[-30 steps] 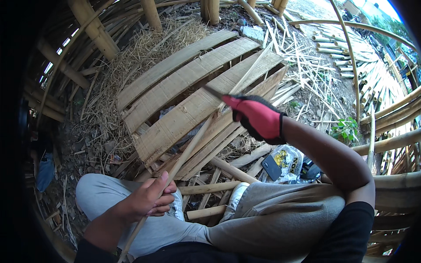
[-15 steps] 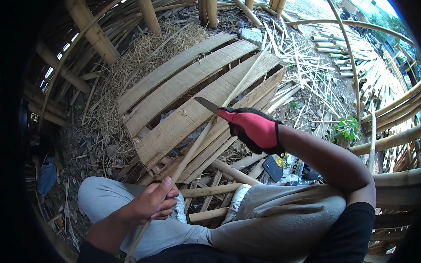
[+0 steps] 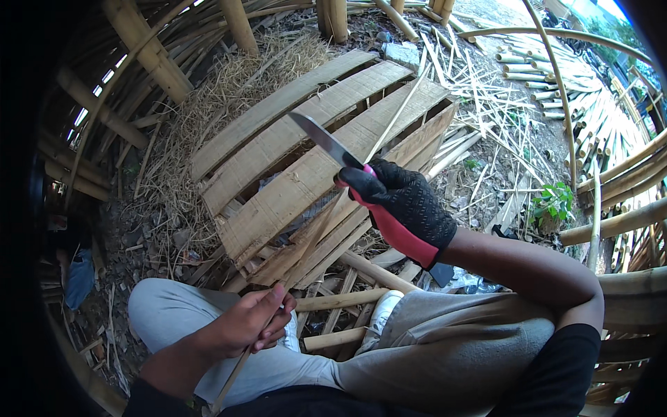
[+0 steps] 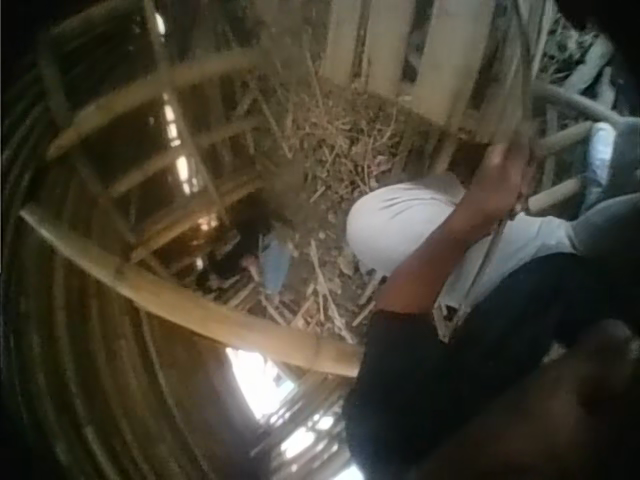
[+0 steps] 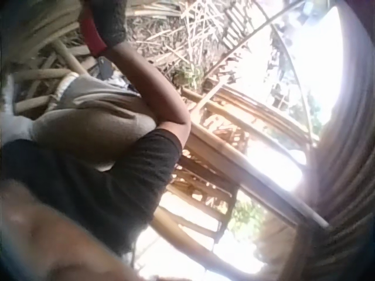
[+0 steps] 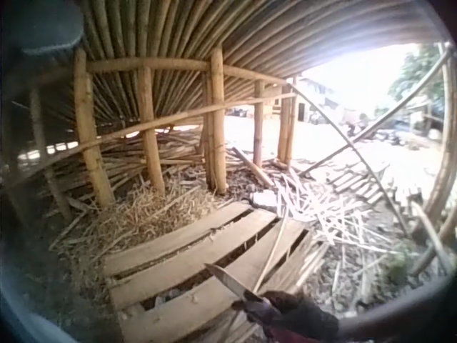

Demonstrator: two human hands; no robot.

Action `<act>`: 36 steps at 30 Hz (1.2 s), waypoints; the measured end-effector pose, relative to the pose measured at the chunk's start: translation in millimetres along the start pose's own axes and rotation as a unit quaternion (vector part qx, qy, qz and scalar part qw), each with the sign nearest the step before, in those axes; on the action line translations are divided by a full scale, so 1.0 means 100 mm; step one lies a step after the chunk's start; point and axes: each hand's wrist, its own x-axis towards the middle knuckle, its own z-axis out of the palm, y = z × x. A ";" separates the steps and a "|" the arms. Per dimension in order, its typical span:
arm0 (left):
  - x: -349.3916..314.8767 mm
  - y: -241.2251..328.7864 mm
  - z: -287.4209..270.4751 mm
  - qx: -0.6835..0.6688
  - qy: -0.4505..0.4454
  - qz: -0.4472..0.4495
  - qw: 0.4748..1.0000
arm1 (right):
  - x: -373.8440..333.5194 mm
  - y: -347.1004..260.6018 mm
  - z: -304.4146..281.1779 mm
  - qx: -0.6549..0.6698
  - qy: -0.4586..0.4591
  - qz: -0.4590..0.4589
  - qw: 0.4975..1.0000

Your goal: Shaving a thin strip of wood using a small knife.

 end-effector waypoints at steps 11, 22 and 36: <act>-0.07 -0.03 0.01 -0.034 -0.063 0.000 0.997 | 0.12 -0.27 0.01 -0.376 -0.073 -0.195 0.903; -0.12 0.03 -0.07 -0.116 -0.093 -0.047 0.988 | 0.35 0.10 -0.29 -0.355 0.108 -0.201 0.907; -0.22 0.08 -0.01 -0.071 -0.033 -0.026 0.997 | -0.30 -0.20 0.37 -0.535 -0.070 -0.262 0.800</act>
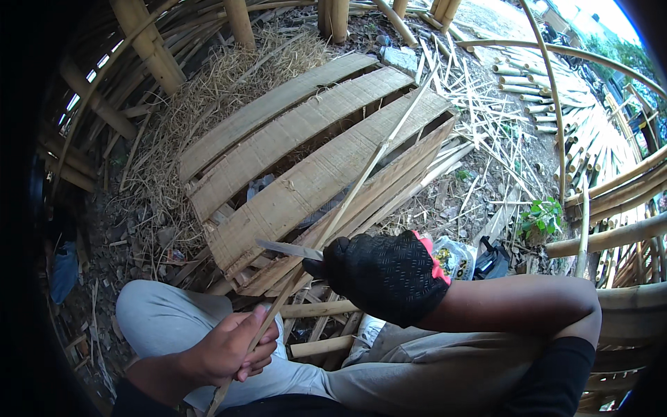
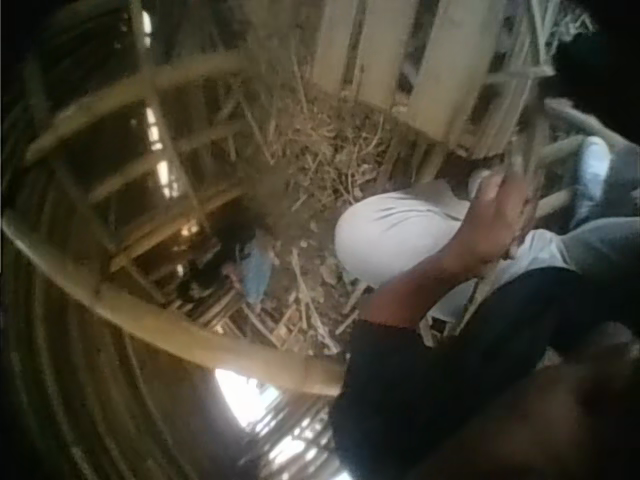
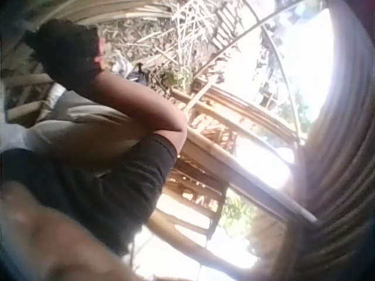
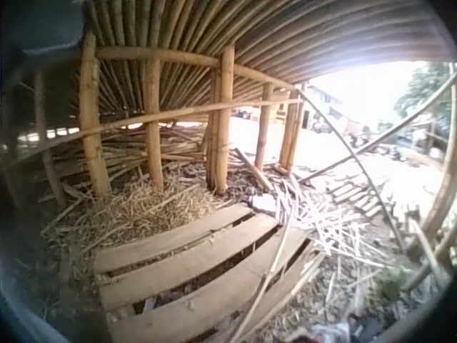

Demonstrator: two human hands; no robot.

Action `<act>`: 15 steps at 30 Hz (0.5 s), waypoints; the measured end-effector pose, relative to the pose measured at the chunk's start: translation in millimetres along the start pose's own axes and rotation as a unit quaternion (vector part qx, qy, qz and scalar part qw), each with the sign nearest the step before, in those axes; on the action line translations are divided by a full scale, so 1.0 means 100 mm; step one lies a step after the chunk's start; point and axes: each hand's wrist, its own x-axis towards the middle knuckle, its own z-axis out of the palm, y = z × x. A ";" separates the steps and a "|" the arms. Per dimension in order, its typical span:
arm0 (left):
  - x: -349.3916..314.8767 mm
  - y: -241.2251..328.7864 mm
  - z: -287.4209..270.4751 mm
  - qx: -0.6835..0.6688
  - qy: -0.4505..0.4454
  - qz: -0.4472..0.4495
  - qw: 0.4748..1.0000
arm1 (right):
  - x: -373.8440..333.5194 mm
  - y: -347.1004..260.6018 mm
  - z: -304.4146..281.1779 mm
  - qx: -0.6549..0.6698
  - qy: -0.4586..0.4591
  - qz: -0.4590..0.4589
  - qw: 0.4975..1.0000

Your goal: Shaving a thin strip of wood using a small knife.

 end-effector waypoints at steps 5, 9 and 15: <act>0.05 0.02 -0.03 0.010 0.010 -0.001 1.000 | 0.05 0.40 0.09 -0.082 0.000 -0.069 0.994; 0.05 0.04 -0.01 0.050 0.035 0.000 0.998 | 0.22 1.04 0.03 -0.194 -0.052 0.000 0.980; 0.08 0.03 -0.05 0.068 0.024 0.003 0.997 | 0.10 0.56 0.02 -0.095 -0.011 -0.034 0.995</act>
